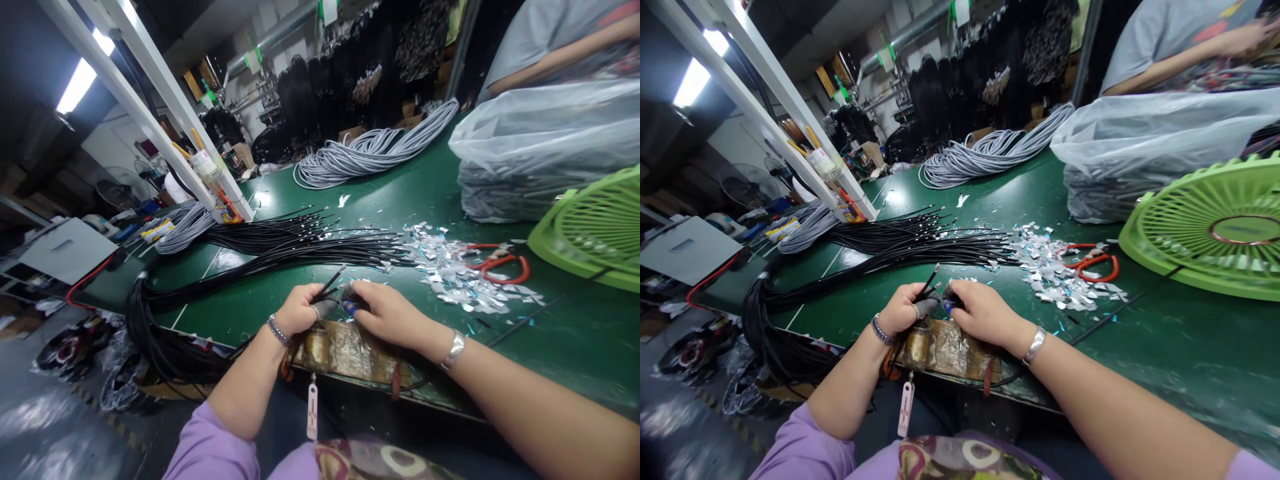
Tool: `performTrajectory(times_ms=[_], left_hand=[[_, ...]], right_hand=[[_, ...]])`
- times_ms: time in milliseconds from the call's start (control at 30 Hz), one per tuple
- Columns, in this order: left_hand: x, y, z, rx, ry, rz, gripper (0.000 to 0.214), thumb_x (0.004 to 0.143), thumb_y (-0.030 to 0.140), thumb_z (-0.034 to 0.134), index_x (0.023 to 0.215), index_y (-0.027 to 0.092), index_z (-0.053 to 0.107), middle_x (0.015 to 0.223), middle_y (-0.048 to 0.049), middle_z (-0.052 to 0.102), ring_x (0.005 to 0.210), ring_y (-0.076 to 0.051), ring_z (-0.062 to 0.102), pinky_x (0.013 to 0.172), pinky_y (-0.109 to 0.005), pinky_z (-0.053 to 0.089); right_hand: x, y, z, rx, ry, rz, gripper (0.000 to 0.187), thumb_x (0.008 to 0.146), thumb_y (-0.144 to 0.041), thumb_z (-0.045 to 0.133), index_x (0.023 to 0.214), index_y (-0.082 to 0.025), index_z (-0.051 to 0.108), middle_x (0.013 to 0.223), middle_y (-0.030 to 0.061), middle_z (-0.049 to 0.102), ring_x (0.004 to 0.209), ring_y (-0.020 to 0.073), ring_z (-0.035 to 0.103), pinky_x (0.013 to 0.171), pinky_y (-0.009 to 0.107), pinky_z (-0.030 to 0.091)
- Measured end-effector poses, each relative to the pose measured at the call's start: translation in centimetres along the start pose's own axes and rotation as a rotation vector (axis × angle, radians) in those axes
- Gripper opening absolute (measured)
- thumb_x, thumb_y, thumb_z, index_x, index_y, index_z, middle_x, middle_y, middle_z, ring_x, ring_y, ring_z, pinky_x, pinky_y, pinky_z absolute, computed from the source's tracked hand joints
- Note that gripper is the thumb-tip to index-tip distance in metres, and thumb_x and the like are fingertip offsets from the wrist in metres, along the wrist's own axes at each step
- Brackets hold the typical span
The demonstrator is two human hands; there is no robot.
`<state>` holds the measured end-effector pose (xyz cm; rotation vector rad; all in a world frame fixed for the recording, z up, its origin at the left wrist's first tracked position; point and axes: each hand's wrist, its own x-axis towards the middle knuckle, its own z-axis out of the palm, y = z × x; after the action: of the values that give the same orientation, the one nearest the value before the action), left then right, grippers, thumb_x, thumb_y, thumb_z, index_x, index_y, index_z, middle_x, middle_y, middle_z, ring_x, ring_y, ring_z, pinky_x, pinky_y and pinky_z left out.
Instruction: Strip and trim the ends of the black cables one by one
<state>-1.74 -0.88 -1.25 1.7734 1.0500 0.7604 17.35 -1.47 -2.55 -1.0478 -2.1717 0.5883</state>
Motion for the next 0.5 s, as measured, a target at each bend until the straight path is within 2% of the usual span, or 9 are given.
performTrajectory(times_ms=[167, 267, 400, 500], left_hand=[[-0.1, -0.1, -0.1, 0.157, -0.002, 0.048, 0.026, 0.077, 0.037, 0.061, 0.072, 0.012, 0.065, 0.064, -0.0006, 0.056, 0.063, -0.012, 0.045, 0.060, -0.022, 0.038], [-0.1, -0.2, -0.2, 0.152, -0.006, 0.038, 0.023, 0.077, 0.034, 0.060, 0.075, 0.012, 0.065, 0.064, -0.0004, 0.057, 0.062, -0.012, 0.046, 0.059, -0.022, 0.039], [0.0, -0.3, -0.3, 0.121, -0.002, 0.036, 0.023, 0.077, 0.034, 0.061, 0.079, 0.012, 0.067, 0.069, -0.0013, 0.061, 0.065, -0.013, 0.049, 0.063, -0.023, 0.042], [0.0, -0.4, -0.3, 0.156, -0.015, 0.027, 0.025, 0.077, 0.037, 0.062, 0.075, 0.012, 0.067, 0.067, -0.0012, 0.060, 0.065, -0.013, 0.049, 0.064, -0.023, 0.041]], right_hand=[[0.5, 0.3, 0.5, 0.234, -0.017, 0.128, 0.020, 0.082, -0.027, 0.044, 0.062, -0.023, 0.043, 0.057, -0.0017, 0.053, 0.056, 0.0148, 0.047, 0.052, 0.026, 0.037], [0.6, 0.4, 0.6, 0.180, 0.007, 0.154, 0.020, 0.082, -0.028, 0.047, 0.062, -0.023, 0.044, 0.057, -0.0012, 0.054, 0.055, 0.0154, 0.048, 0.052, 0.027, 0.036], [0.3, 0.0, 0.2, 0.080, -0.027, 0.085, 0.015, 0.081, -0.025, 0.048, 0.067, -0.022, 0.048, 0.061, 0.0004, 0.058, 0.056, 0.0158, 0.050, 0.053, 0.027, 0.036], [-0.1, -0.8, 0.1, -0.080, -0.041, 0.044, 0.013, 0.076, -0.016, 0.049, 0.065, -0.022, 0.047, 0.062, 0.0009, 0.058, 0.058, 0.0157, 0.051, 0.055, 0.026, 0.035]])
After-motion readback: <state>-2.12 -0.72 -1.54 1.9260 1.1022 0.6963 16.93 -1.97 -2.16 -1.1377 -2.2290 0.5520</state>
